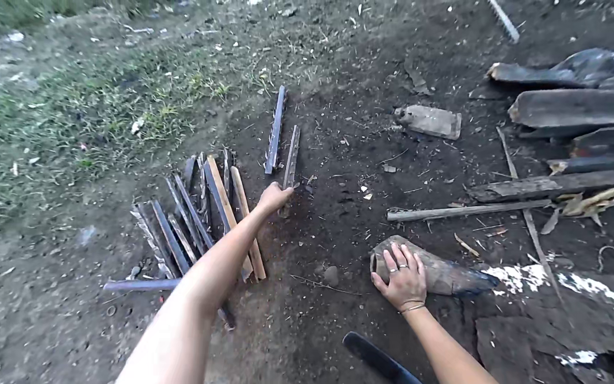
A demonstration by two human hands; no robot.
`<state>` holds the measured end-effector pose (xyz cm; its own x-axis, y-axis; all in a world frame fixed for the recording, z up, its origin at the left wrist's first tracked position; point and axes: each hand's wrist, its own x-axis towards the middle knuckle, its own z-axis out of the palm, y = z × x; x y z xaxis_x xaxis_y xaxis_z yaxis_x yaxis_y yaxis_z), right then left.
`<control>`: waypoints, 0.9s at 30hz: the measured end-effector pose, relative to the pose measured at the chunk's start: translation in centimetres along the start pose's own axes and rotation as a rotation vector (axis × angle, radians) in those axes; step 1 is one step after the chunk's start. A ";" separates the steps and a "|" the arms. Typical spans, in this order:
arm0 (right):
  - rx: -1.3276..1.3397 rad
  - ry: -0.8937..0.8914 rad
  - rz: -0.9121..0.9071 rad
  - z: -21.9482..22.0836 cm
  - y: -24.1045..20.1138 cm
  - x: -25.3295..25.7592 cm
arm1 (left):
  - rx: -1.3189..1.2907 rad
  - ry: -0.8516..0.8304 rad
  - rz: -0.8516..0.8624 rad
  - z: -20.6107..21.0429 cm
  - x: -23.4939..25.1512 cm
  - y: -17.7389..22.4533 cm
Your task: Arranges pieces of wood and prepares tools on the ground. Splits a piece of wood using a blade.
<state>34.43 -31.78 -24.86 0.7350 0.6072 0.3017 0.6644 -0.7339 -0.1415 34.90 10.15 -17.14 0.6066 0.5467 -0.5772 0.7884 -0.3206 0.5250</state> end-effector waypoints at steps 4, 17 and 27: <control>0.009 0.017 -0.007 -0.1 0.0 -0.1 | -0.163 0.029 -0.012 -4.1 -5.2 -2.4; -0.026 0.048 -0.022 0.1 0.1 -0.1 | 0.224 0.578 0.171 -5.1 -25.2 -24.5; -0.043 0.035 -0.019 -0.1 0.2 -0.1 | 0.452 0.177 0.389 -3.7 -0.5 -2.5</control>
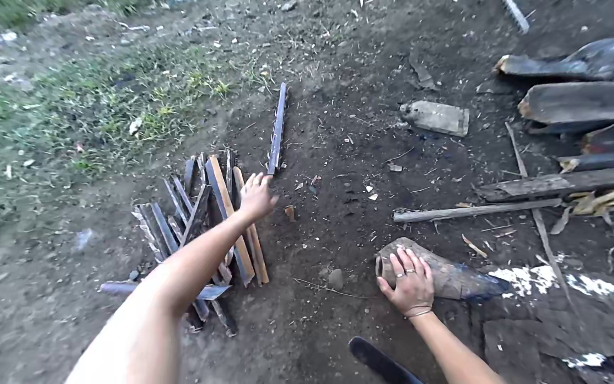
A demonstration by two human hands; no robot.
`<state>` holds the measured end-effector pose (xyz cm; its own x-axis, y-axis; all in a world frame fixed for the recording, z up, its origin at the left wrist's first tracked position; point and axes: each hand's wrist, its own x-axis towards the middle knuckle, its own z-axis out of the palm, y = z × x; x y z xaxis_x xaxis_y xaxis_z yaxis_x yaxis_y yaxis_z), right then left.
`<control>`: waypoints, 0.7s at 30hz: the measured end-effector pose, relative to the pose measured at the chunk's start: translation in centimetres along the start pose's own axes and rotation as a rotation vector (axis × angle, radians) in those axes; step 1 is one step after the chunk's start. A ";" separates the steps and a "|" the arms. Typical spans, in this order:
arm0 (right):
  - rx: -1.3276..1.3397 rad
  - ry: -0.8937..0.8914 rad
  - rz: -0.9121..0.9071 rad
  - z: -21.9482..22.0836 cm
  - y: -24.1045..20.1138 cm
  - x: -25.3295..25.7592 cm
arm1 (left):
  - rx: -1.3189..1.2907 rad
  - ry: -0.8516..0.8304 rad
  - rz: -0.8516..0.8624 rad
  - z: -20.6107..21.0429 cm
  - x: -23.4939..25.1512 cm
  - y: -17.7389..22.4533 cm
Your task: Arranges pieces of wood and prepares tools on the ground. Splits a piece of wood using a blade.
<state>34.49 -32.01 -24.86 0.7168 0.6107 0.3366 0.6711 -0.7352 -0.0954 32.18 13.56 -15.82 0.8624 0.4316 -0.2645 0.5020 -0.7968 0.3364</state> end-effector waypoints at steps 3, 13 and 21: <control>-0.015 0.000 -0.017 -0.2 0.0 0.1 | -0.069 0.024 -0.187 2.3 6.6 2.5; -0.114 0.076 -0.022 0.5 0.3 -0.5 | 0.045 0.110 -0.346 4.3 9.1 3.0; -0.147 0.098 -0.027 0.9 0.2 -0.7 | -0.147 0.086 -0.451 3.3 9.0 2.5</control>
<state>34.30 -32.36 -25.98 0.6724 0.6045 0.4272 0.6499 -0.7583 0.0501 40.95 14.00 -20.35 0.5558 0.7587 -0.3397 0.8257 -0.4566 0.3313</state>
